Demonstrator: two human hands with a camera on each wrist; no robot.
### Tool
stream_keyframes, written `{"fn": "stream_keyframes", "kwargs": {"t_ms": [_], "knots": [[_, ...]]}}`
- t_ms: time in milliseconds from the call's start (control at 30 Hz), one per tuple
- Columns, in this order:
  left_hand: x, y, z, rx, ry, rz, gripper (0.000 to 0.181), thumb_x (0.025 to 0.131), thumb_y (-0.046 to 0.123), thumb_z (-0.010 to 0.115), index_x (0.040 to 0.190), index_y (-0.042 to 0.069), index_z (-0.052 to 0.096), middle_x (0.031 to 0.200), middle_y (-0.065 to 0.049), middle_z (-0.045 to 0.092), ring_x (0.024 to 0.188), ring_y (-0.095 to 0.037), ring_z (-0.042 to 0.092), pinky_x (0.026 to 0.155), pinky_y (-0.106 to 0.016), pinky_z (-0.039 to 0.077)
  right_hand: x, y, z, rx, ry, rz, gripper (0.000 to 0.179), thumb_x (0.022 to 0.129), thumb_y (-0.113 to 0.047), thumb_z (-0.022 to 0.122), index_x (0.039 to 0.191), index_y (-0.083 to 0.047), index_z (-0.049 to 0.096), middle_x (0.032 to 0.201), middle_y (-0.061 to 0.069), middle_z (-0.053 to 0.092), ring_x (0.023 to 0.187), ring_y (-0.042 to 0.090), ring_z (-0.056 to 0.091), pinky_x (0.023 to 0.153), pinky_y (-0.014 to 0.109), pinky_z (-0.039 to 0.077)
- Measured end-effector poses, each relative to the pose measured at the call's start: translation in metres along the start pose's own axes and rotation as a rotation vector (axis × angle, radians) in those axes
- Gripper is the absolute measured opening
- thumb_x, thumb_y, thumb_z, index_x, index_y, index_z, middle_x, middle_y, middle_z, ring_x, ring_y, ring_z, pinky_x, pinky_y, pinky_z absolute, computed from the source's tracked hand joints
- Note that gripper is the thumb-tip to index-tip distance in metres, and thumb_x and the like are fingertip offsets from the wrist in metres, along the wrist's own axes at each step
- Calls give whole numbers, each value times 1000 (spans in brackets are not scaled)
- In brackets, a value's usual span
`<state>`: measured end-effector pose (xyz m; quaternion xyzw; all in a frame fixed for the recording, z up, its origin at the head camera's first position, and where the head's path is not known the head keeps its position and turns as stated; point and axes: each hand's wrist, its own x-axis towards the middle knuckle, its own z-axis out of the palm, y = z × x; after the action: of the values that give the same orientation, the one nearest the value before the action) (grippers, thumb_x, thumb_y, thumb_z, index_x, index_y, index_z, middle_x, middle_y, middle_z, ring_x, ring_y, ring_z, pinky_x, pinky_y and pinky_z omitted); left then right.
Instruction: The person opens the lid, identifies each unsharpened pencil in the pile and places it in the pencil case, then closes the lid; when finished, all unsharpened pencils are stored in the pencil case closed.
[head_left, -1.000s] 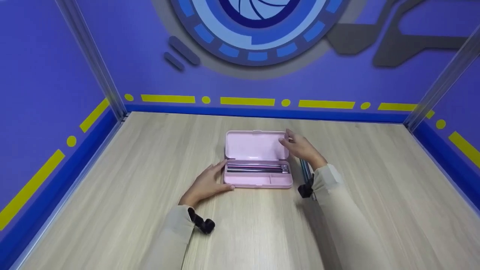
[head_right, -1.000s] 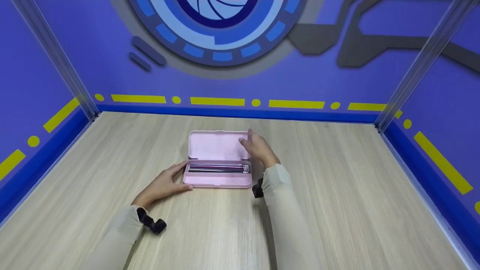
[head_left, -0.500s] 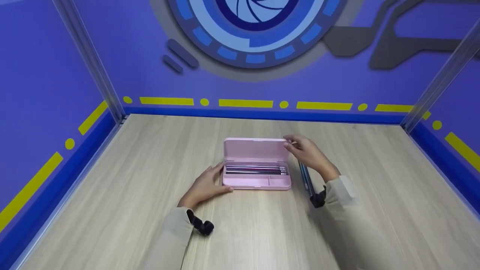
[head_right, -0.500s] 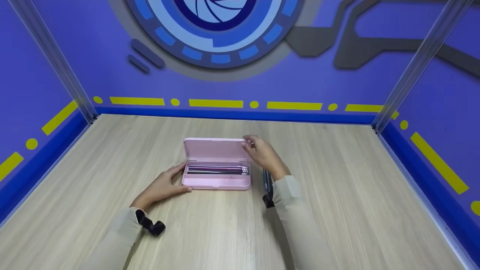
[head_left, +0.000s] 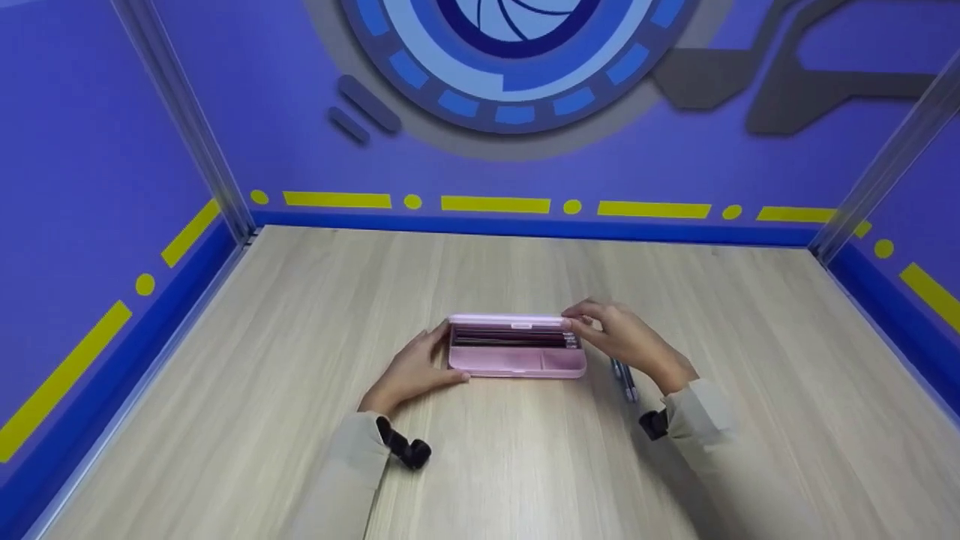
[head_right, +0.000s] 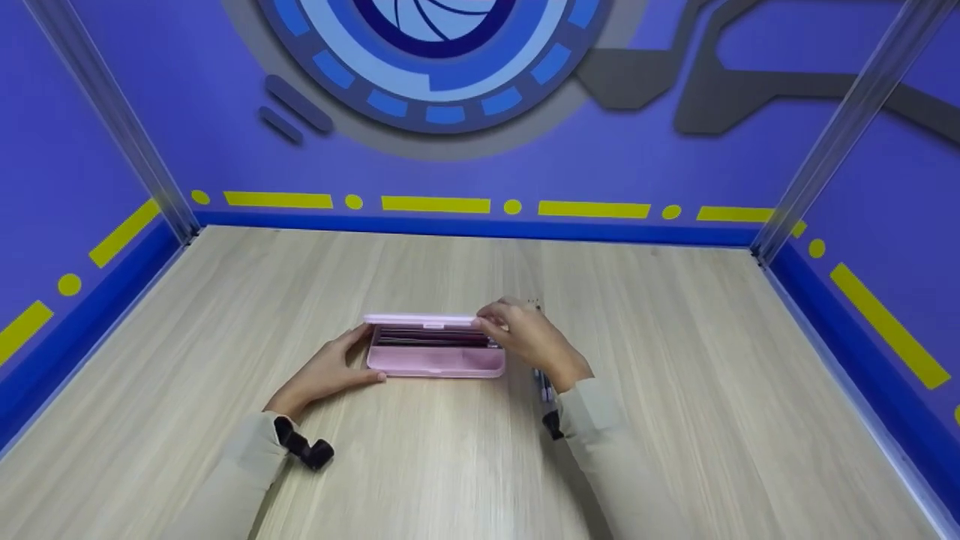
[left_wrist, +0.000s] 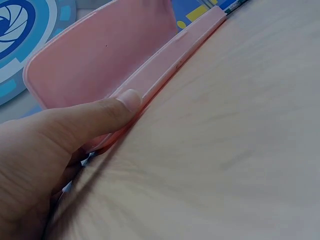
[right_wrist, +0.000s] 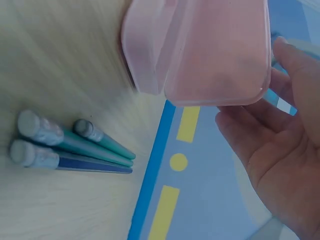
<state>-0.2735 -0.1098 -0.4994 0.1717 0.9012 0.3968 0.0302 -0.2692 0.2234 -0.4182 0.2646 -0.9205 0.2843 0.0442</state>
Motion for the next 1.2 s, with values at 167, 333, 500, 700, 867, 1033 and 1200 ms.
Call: {"fn": "stream_keyframes", "kwargs": {"t_ms": [167,333,500,700,867,1033,1200], "knots": [[0,2,0,-24,2,-7,103,69,43,84,151,11,30,151,-21,37,139,-41,33,116,-53,26,-1,-7,8,-103,-21,-117,29,95,-28,61,112,-7,71,110,8,71,101,23,67,88,38,56],[0,2,2,-12,-9,13,104,70,45,83,151,9,30,148,-24,39,138,-41,35,115,-52,29,-5,-16,20,-244,-32,-210,27,92,-21,65,116,-10,71,117,8,70,110,24,66,91,38,55],[-1,3,0,-13,-14,0,104,69,44,84,151,10,30,150,-23,38,140,-44,30,115,-55,26,-7,-27,32,-374,-34,-271,30,91,-25,66,120,-18,69,119,6,69,110,24,66,90,37,55],[-1,5,-2,-3,-20,20,104,70,42,84,151,8,29,151,-19,38,140,-40,33,116,-52,26,-7,-34,41,-414,-5,-344,30,87,-18,71,117,-18,71,113,7,71,103,24,69,88,38,56],[-1,7,-2,-4,-15,29,101,71,42,83,151,8,31,151,-18,38,140,-42,30,116,-53,26,-8,-36,47,-408,20,-343,29,85,-14,73,113,-16,73,110,9,72,92,21,72,84,36,57],[-4,4,0,11,-29,6,102,71,46,82,151,9,30,152,-17,37,141,-43,28,116,-54,25,-13,-41,53,-474,-12,-313,30,87,-12,70,116,-17,70,116,9,70,76,12,69,83,31,58],[-10,-2,0,-2,-30,1,103,71,48,81,151,10,30,153,-15,36,141,-43,28,116,-55,25,-15,-44,62,-470,-15,-297,29,87,-14,70,116,-17,71,114,7,71,65,9,56,72,25,58]]}}
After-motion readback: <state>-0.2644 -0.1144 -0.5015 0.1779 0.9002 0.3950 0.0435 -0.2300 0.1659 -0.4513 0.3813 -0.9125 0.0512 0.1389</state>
